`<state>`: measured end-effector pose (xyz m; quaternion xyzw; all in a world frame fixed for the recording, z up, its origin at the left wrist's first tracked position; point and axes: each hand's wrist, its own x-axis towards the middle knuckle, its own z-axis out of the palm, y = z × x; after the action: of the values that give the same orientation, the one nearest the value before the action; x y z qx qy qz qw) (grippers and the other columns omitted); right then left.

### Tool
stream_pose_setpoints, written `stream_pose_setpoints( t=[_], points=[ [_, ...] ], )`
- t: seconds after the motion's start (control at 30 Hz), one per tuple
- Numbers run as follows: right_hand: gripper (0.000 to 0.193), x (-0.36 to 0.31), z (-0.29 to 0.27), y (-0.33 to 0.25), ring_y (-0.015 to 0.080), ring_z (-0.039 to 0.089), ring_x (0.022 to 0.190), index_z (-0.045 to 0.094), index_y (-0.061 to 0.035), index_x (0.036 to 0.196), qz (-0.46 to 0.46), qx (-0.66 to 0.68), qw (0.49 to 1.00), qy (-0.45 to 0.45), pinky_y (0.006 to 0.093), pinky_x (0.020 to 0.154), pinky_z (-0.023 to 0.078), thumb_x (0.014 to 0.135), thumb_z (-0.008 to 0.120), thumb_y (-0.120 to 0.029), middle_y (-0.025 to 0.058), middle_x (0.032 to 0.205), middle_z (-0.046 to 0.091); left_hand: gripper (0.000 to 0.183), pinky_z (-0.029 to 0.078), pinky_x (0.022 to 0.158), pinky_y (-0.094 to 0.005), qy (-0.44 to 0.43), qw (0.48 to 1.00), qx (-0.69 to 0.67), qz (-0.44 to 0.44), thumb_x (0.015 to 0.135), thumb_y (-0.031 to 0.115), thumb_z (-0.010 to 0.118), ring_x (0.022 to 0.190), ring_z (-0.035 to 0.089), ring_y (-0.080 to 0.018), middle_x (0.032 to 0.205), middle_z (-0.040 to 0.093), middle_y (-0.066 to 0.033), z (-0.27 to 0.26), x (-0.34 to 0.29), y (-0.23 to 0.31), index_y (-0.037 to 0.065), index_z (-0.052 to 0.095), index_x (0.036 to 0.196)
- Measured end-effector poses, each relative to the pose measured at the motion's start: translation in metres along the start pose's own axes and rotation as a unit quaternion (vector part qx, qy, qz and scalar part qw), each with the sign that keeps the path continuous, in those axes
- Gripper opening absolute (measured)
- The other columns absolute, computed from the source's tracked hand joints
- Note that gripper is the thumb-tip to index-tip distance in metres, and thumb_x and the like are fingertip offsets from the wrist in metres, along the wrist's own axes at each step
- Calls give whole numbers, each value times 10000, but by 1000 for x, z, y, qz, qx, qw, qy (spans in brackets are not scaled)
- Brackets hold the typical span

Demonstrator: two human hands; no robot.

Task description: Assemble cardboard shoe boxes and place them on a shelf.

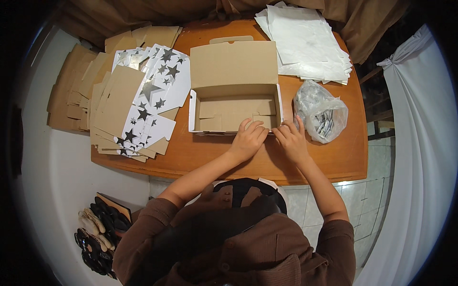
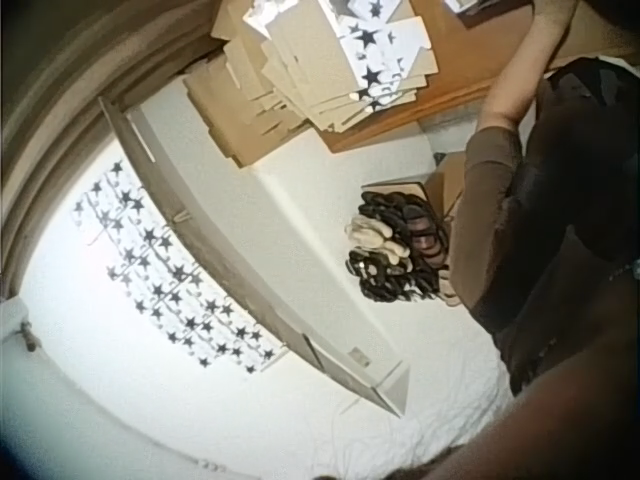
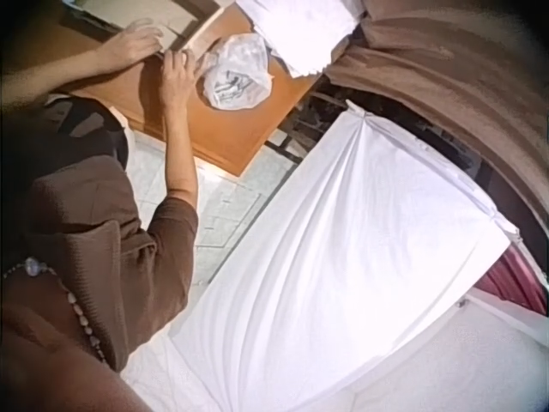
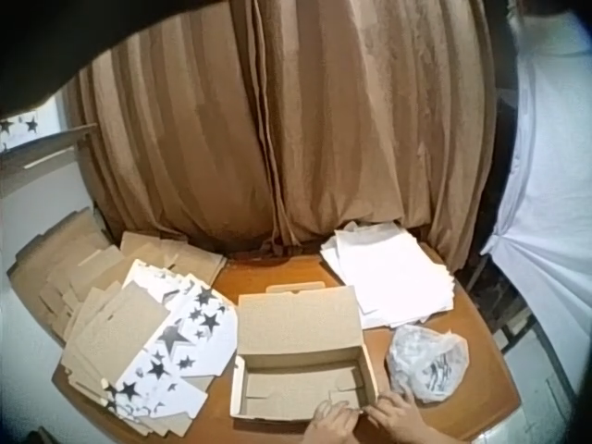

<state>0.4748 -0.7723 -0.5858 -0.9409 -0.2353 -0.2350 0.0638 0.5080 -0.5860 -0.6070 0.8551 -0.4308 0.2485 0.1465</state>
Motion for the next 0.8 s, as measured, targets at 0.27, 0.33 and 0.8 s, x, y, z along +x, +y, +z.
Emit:
stream_pose_setpoints(
  t=[0.27, 0.33, 0.8],
  points=[
    [305, 0, -8, 18, 238, 558, 984, 631, -77, 987, -39, 108, 993, -27, 383, 872, 446, 690, 680, -123, 39, 982, 604, 186, 317, 990, -452, -21, 996, -67, -49, 709, 84, 576, 931, 556, -215, 808, 590, -59, -1, 10, 0, 45, 615, 886],
    [346, 0, -11, 26, 250, 571, 990, 621, -69, 1030, -32, 138, 989, 51, 365, 803, 488, 699, 699, -130, 53, 1026, 603, 179, 315, 994, -458, -19, 997, -67, -46, 703, 79, 579, 941, 554, -220, 806, 590, -61, -3, 11, -1, 46, 616, 874],
    [155, 37, -10, 67, 199, 586, 977, 625, -70, 892, -226, 128, 956, -138, 420, 1082, 334, 779, 526, -110, 51, 922, 615, 96, 301, 1011, -496, -29, 997, -65, -29, 693, 62, 570, 963, 552, -247, 777, 589, -88, -6, 14, -2, 44, 600, 781]
  ],
)
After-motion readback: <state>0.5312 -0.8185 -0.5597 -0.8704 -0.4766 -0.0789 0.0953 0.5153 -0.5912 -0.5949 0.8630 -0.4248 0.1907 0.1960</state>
